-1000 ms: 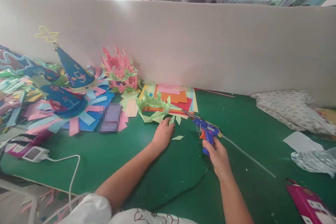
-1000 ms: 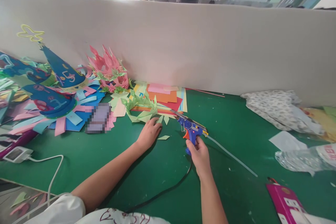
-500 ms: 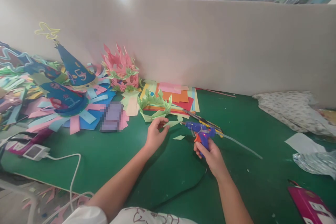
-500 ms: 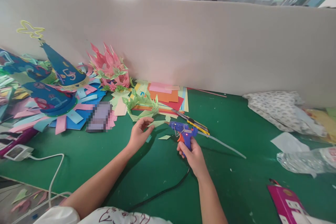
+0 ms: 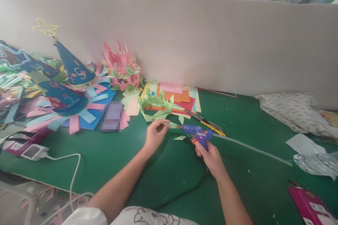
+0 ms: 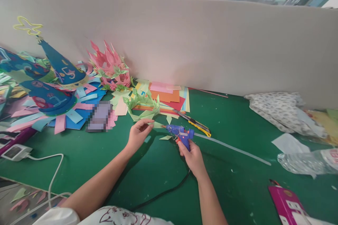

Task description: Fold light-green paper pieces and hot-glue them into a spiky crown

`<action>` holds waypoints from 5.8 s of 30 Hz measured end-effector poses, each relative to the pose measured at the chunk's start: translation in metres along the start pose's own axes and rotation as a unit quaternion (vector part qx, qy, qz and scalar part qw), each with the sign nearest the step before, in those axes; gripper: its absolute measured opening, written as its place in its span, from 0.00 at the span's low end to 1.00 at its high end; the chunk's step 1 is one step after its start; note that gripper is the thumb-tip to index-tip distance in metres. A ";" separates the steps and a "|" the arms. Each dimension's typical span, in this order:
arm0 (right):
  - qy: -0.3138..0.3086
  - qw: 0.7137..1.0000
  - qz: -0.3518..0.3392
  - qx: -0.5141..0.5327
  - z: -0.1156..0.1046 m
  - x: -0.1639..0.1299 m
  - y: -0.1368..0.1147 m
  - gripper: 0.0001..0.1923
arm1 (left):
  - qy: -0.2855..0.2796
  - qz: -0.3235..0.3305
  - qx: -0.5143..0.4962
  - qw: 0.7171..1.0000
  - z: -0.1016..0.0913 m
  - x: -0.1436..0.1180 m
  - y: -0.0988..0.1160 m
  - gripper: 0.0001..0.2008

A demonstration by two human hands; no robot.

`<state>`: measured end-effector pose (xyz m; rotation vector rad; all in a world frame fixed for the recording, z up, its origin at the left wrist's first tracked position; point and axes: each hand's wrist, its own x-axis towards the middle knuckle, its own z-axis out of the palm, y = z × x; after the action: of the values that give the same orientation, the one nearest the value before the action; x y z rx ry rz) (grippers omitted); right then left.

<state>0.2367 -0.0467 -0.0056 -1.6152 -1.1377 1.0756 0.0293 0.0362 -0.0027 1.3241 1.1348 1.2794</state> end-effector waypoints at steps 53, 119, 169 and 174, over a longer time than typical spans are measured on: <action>0.038 0.988 -0.033 -0.148 -0.012 -0.001 -0.008 0.22 | 0.032 -0.081 -0.075 0.993 -0.006 0.003 0.015 0.15; -0.225 0.948 -0.102 -0.200 0.087 0.112 -0.140 0.06 | 0.261 -0.147 -0.200 0.933 -0.043 0.010 -0.022 0.20; -0.025 0.968 -0.234 -0.083 0.092 0.083 -0.131 0.10 | 0.037 -0.151 -0.365 0.918 -0.015 0.014 0.001 0.20; -0.036 0.969 -0.231 -0.078 0.092 0.083 -0.131 0.09 | 0.039 -0.153 -0.368 0.916 -0.014 0.014 0.002 0.20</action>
<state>0.1380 0.0759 0.0819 -1.3351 -1.5843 0.7556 0.0154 0.0502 0.0009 0.5152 0.7449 1.3362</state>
